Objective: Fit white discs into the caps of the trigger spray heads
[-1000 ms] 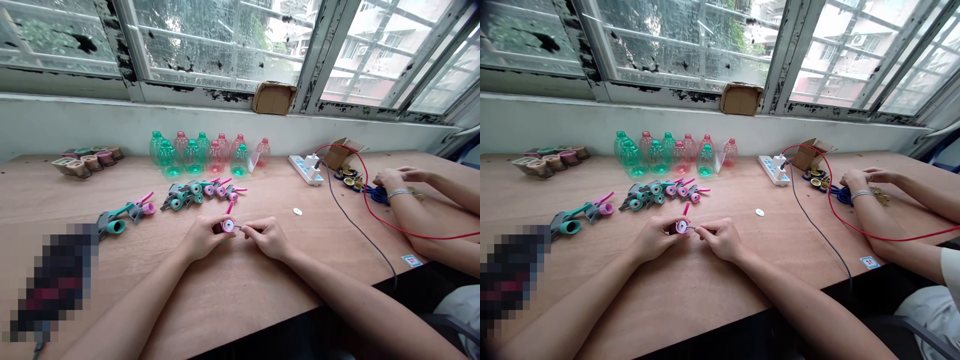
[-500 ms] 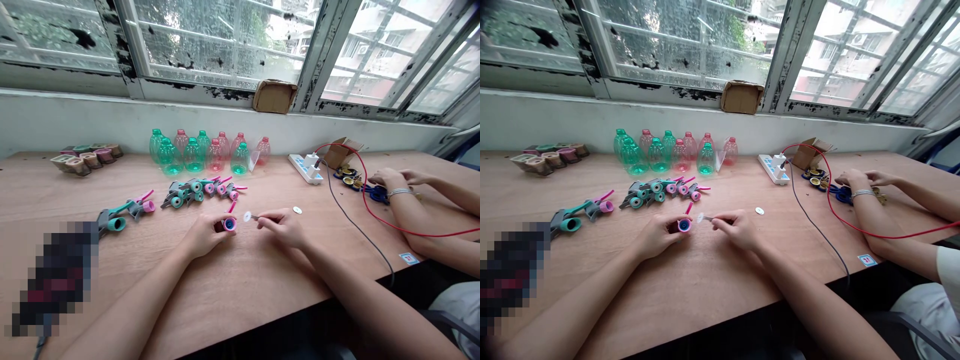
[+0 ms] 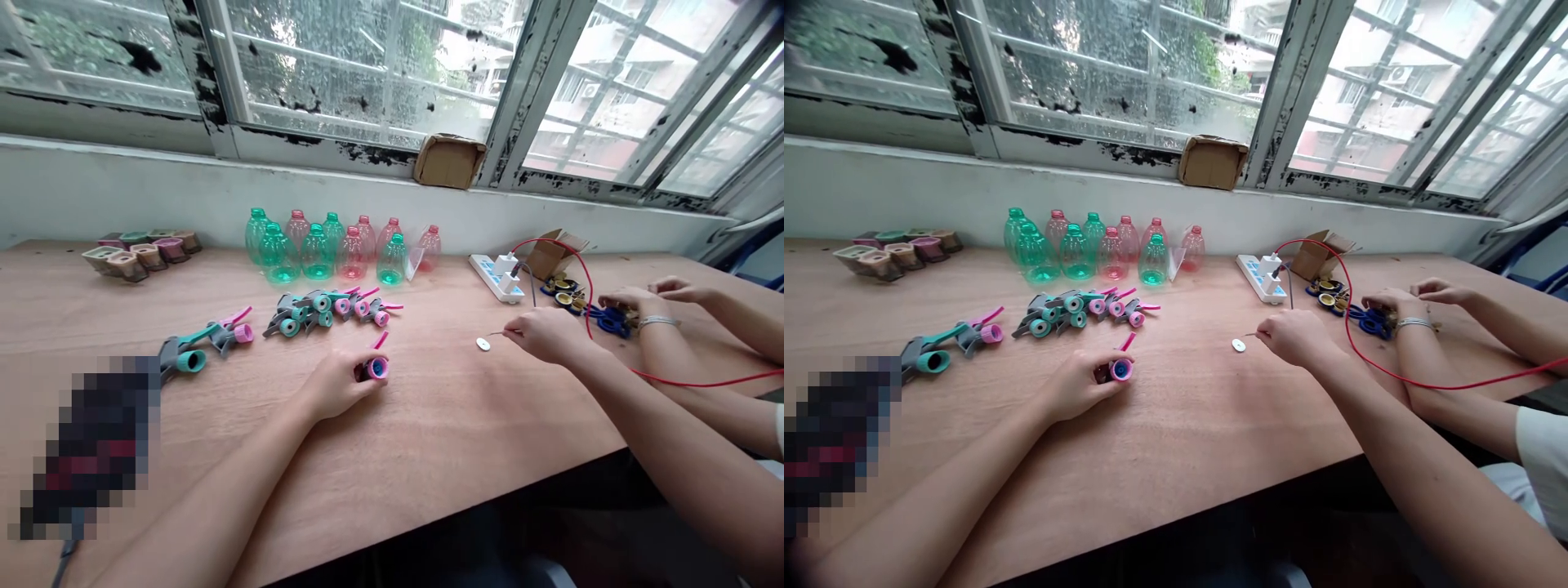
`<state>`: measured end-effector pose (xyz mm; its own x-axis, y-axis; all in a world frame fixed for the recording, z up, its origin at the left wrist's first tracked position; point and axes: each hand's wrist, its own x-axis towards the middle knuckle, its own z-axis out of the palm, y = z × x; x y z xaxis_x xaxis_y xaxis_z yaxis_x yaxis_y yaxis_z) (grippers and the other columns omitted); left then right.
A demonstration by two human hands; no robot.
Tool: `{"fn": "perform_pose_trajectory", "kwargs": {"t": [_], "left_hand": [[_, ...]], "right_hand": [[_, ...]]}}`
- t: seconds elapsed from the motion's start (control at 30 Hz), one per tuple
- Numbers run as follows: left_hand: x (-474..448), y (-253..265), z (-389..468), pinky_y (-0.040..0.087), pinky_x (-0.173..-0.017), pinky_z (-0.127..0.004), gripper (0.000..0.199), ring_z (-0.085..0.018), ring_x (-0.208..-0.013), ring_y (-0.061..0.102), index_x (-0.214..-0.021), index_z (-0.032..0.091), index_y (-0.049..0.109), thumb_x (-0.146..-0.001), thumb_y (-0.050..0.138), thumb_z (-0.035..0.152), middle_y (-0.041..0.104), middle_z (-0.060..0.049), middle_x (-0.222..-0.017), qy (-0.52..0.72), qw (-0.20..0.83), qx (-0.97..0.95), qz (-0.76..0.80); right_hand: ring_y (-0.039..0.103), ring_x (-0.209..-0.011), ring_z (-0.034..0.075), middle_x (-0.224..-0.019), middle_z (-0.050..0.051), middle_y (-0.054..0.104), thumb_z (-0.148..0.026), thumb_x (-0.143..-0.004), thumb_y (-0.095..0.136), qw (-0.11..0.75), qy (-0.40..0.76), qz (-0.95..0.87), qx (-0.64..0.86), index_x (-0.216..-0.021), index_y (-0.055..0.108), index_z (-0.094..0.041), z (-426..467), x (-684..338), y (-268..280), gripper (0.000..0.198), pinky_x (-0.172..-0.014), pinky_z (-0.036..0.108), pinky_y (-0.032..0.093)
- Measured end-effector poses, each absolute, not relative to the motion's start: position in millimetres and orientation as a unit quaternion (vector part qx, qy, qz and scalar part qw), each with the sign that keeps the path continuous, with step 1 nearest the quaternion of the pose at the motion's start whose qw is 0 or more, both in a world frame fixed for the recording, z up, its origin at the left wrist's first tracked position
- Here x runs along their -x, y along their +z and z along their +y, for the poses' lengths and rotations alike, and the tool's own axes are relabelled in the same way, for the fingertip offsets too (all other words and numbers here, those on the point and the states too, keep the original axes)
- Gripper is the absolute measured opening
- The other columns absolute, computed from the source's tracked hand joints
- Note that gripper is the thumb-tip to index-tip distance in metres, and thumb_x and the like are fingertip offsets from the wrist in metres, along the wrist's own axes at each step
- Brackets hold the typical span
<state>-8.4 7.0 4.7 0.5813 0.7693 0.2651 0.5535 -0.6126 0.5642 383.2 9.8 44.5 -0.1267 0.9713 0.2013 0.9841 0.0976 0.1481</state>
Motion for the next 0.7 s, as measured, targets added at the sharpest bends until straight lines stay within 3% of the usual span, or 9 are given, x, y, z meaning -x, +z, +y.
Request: {"fn": "perform_pose_trajectory", "kwargs": {"t": [0.13, 0.23, 0.33, 0.47, 0.57, 0.7], "left_hand": [[9, 15, 1, 0.044, -0.072, -0.026, 0.03, -0.019, -0.085, 0.061, -0.107, 0.022, 0.066, -0.078, 0.058, 0.025, 0.069, -0.005, -0.096, 0.193, 0.13, -0.906, 0.354], [13, 31, -2, 0.043, -0.07, -0.028, 0.023, -0.021, -0.083, 0.061, -0.093, 0.024, 0.07, -0.077, 0.062, 0.037, 0.069, -0.005, -0.089, 0.117, 0.096, -0.929, 0.337], [27, 47, -2, 0.042, -0.062, -0.031, 0.041, -0.024, -0.07, 0.061, -0.07, 0.021, 0.069, -0.077, 0.054, 0.059, 0.068, -0.008, -0.073, 0.025, 0.055, -0.89, 0.451], [50, 61, 4, 0.043, -0.059, -0.035, 0.047, -0.029, -0.069, 0.063, -0.067, 0.02, 0.069, -0.081, 0.046, 0.058, 0.069, -0.013, -0.075, -0.042, -0.012, -0.756, 0.653], [56, 61, 9, 0.046, -0.061, -0.036, 0.044, -0.03, -0.076, 0.064, -0.07, 0.02, 0.071, -0.084, 0.044, 0.052, 0.07, -0.013, -0.082, -0.001, -0.038, -0.735, 0.677], [40, 47, 9, 0.047, -0.071, -0.033, 0.033, -0.027, -0.092, 0.062, -0.089, 0.021, 0.07, -0.087, 0.046, 0.042, 0.069, -0.01, -0.097, 0.139, -0.066, -0.821, 0.55]], "right_hand": [[0.058, -0.064, 0.019, -0.076, 0.008, 0.07, -0.045, -0.085, 0.05, 0.088, -0.054, -0.723, 0.683, -0.082, 0.074, -0.021, 22, -351, 42, 0.034, -0.052, 0.028, 0.03], [0.059, -0.064, 0.017, -0.073, 0.005, 0.069, -0.05, -0.082, 0.056, 0.165, 0.072, -0.752, 0.634, -0.094, 0.071, -0.018, 34, -307, 31, 0.037, -0.055, 0.025, 0.036], [0.062, -0.07, 0.017, -0.083, 0.004, 0.071, -0.053, -0.078, 0.061, 0.233, 0.108, -0.756, 0.602, -0.107, 0.068, -0.021, 47, -255, 17, 0.045, -0.06, 0.025, 0.04], [0.064, -0.087, 0.021, -0.1, 0.006, 0.071, -0.063, -0.08, 0.056, 0.285, 0.107, -0.735, 0.606, -0.117, 0.063, -0.025, 64, -198, 7, 0.053, -0.071, 0.026, 0.044], [0.063, -0.092, 0.024, -0.102, 0.008, 0.07, -0.065, -0.077, 0.057, 0.247, 0.094, -0.713, 0.649, -0.111, 0.064, -0.025, 74, -174, 4, 0.054, -0.072, 0.028, 0.043], [0.063, -0.083, 0.022, -0.096, 0.01, 0.07, -0.054, -0.083, 0.054, 0.218, 0.085, -0.718, 0.655, -0.097, 0.067, -0.02, 76, -173, 5, 0.039, -0.064, 0.026, 0.04]]}}
